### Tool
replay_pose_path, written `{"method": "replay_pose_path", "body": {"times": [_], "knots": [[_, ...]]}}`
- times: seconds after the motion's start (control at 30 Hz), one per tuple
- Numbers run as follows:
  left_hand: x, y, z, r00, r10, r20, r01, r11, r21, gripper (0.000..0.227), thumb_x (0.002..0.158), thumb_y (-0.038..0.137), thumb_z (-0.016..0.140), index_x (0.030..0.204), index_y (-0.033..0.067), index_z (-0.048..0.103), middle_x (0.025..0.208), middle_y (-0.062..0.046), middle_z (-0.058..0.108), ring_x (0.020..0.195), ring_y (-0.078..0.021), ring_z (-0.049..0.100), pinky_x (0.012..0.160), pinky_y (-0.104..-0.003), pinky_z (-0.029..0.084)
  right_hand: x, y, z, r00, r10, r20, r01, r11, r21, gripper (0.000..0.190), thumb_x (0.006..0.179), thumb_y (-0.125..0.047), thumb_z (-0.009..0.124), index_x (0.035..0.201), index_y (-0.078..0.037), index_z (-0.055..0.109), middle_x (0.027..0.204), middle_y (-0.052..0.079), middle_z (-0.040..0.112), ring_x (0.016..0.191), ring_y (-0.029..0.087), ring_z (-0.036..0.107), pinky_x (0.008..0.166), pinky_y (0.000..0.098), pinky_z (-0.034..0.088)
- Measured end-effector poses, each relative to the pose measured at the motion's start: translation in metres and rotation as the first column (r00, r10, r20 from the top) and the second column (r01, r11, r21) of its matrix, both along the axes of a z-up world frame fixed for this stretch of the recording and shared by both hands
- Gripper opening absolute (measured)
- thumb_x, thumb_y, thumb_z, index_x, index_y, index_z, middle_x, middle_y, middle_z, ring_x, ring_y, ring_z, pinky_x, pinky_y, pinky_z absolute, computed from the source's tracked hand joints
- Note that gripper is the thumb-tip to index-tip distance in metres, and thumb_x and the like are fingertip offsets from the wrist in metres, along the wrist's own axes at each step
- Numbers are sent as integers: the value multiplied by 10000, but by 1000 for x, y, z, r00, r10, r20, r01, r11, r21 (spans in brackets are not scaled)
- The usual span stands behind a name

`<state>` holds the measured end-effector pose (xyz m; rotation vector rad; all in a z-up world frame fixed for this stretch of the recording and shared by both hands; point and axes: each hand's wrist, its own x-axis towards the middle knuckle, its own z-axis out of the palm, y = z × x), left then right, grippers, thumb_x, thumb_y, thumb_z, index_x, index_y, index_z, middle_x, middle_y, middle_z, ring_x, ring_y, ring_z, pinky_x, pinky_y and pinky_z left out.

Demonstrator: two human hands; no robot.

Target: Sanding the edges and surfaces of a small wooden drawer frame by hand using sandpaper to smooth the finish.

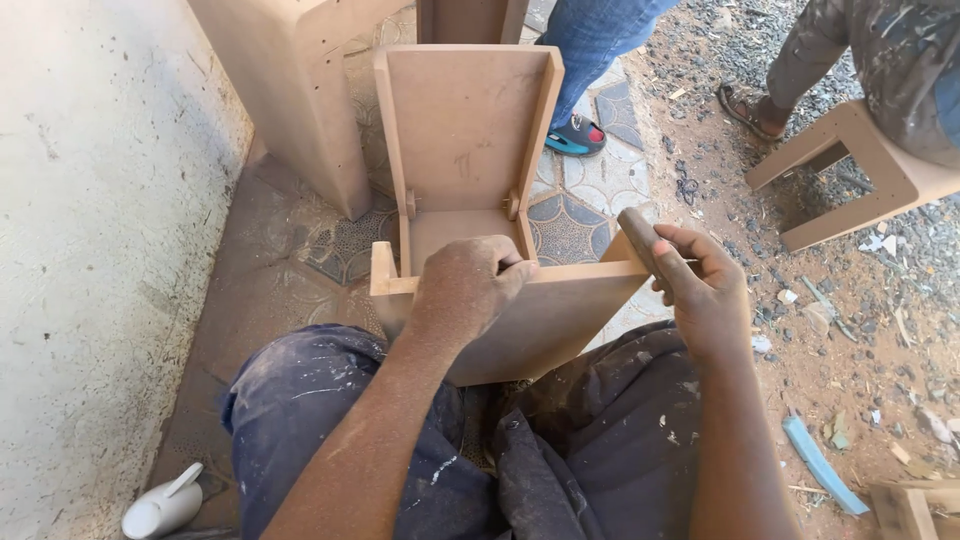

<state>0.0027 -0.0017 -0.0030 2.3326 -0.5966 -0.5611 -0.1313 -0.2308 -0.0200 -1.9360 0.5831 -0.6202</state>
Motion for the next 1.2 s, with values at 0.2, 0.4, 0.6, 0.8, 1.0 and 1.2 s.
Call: {"method": "replay_pose_path", "body": {"times": [0.2,0.4,0.6,0.8,1.0,1.2], "knots": [[2,6,6,986,-164,37,162,986,45,263,938,457,576,1074,301,738,933,-35,747,961,-257,734,877,-417,580,-6,32,40,963,-22,-269,-52,963,-263,337,895,-193,802,1172,-9,750,1015,186,661,739,204,601,563,327,483],[4,4,-5,972,-216,91,212,976,59,299,889,426,634,1114,257,736,879,-51,749,901,-286,742,874,-423,563,6,47,48,922,-119,-368,-29,927,-374,319,897,-239,785,1159,-57,769,1039,118,678,782,238,642,656,389,510],[4,7,-1,972,-219,84,214,974,68,252,896,404,636,1070,257,744,835,-36,748,884,-244,747,880,-411,565,20,59,75,822,-91,-562,-170,903,-395,442,873,-269,734,1255,-45,722,1164,140,669,964,371,681,751,494,535],[-1,4,-16,962,-117,248,137,989,-62,336,823,405,780,1045,154,764,860,-76,779,724,-253,737,686,-379,572,23,53,106,550,-104,-828,-434,812,-391,665,777,-170,621,1432,-270,567,1401,-60,617,1117,226,680,963,404,553],[-2,6,-15,957,-123,263,147,986,-74,301,830,401,778,1000,152,766,818,-77,774,695,-251,733,670,-380,571,23,71,112,620,-194,-760,-312,828,-465,563,735,-129,649,1286,-240,678,1095,14,773,927,264,707,828,425,537],[-4,10,-12,972,-79,222,116,980,-159,220,836,370,726,955,190,767,845,-14,777,731,-245,716,669,-393,547,34,52,85,704,11,-710,-338,885,-320,648,696,3,626,1331,-129,632,1260,25,695,1080,268,662,930,394,532]]}}
